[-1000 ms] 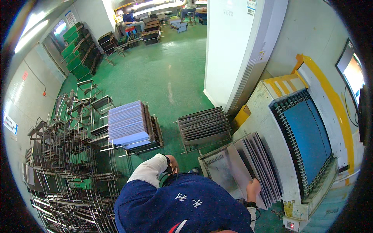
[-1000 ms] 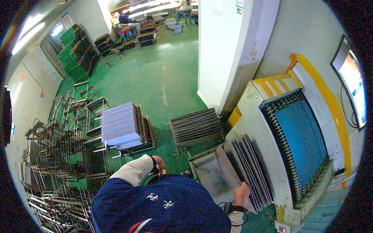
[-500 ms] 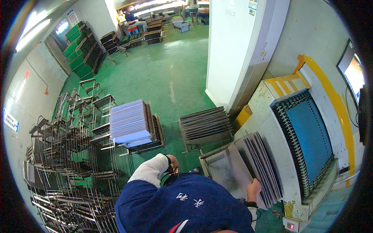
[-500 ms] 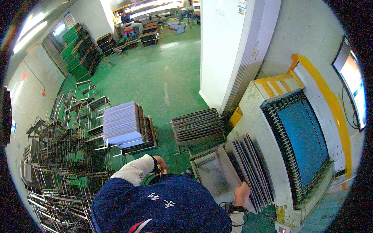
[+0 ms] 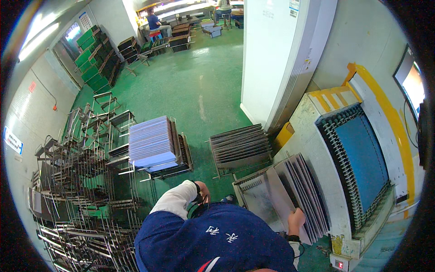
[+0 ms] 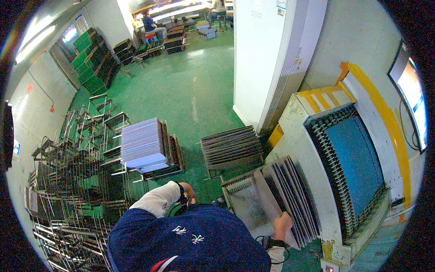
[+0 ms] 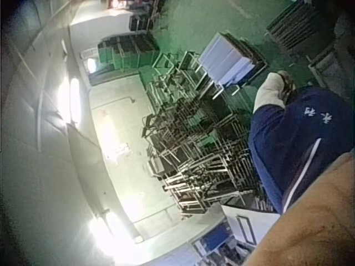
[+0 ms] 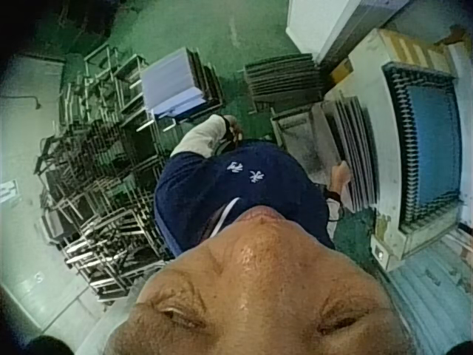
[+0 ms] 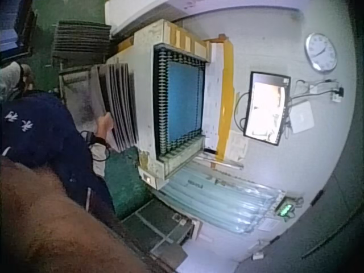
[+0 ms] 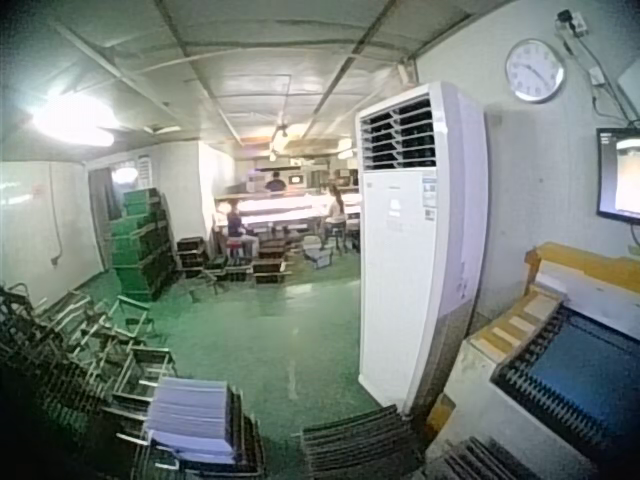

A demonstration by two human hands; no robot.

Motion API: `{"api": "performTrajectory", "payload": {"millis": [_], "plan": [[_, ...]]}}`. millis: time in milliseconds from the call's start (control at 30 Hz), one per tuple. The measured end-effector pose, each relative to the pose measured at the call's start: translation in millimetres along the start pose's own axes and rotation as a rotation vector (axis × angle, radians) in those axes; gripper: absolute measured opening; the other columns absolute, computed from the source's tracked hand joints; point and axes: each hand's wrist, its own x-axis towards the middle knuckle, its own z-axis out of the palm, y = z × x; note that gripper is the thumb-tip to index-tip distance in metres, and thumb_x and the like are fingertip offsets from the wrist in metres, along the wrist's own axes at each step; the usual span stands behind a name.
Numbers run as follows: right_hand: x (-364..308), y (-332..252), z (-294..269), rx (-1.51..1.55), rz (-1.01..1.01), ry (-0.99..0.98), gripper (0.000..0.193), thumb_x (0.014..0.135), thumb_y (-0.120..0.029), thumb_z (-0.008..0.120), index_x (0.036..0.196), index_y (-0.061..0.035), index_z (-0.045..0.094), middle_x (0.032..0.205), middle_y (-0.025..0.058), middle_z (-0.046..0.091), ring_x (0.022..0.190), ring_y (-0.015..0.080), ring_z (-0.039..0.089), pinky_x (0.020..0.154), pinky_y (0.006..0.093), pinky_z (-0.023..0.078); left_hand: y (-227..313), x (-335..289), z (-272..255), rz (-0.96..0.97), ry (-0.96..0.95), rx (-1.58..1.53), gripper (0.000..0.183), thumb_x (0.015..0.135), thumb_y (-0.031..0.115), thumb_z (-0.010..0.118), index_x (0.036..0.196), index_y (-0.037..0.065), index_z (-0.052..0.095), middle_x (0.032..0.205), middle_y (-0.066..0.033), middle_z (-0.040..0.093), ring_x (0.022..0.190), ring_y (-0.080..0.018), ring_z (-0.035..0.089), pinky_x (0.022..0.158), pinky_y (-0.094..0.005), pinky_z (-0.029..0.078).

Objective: The recorder is picking up rectangular metal plates from a stack, feeding them into an automated processing machine, and then transferring plates from the machine to a storage rack.

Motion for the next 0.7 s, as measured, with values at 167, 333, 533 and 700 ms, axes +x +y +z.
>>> {"api": "performTrajectory", "payload": {"millis": [167, 333, 533, 700], "plan": [[3, 3, 6, 0.008, -0.004, 0.038, 0.018, 0.077, -0.019, 0.063, 0.086, -0.0029, 0.063, 0.087, 0.0215, 0.066, 0.085, 0.0387, 0.064, 0.072, 0.0483, 0.05, 15, -16, 8, 0.008, 0.059, 0.241, 0.036, 0.08, 0.009, 0.07, 0.115, 0.007, 0.06, 0.106, -0.0015, 0.065, 0.094, -0.0188, 0.058, 0.077, -0.0416, 0.047], [1, -2, 0, -0.032, 0.01, 0.021, 0.021, 0.079, -0.025, 0.068, 0.088, -0.0064, 0.064, 0.089, 0.0167, 0.068, 0.086, 0.0358, 0.066, 0.072, 0.0473, 0.05, 3, -14, 7, 0.144, 0.096, 0.408, 0.04, 0.08, 0.012, 0.071, 0.117, 0.003, 0.06, 0.112, -0.0015, 0.063, 0.098, -0.0175, 0.054, 0.08, -0.0421, 0.047], [-3, -5, -7, -0.007, 0.001, 0.029, 0.018, 0.078, -0.02, 0.069, 0.088, -0.0055, 0.065, 0.089, 0.017, 0.068, 0.087, 0.0354, 0.065, 0.073, 0.0469, 0.05, -7, -18, 8, 0.233, 0.157, 0.284, 0.038, 0.08, 0.011, 0.07, 0.116, 0.002, 0.06, 0.107, -0.0015, 0.064, 0.095, -0.016, 0.054, 0.077, -0.0425, 0.046], [1, 2, 0, 0.001, -0.048, 0.052, 0.019, 0.078, -0.02, 0.067, 0.086, -0.0035, 0.064, 0.086, 0.0187, 0.067, 0.086, 0.0365, 0.065, 0.074, 0.047, 0.05, 20, -29, 24, 0.053, 0.146, 0.194, 0.036, 0.081, 0.013, 0.068, 0.116, 0.006, 0.061, 0.106, 0.0014, 0.064, 0.09, -0.0158, 0.057, 0.074, -0.0417, 0.047]]}}
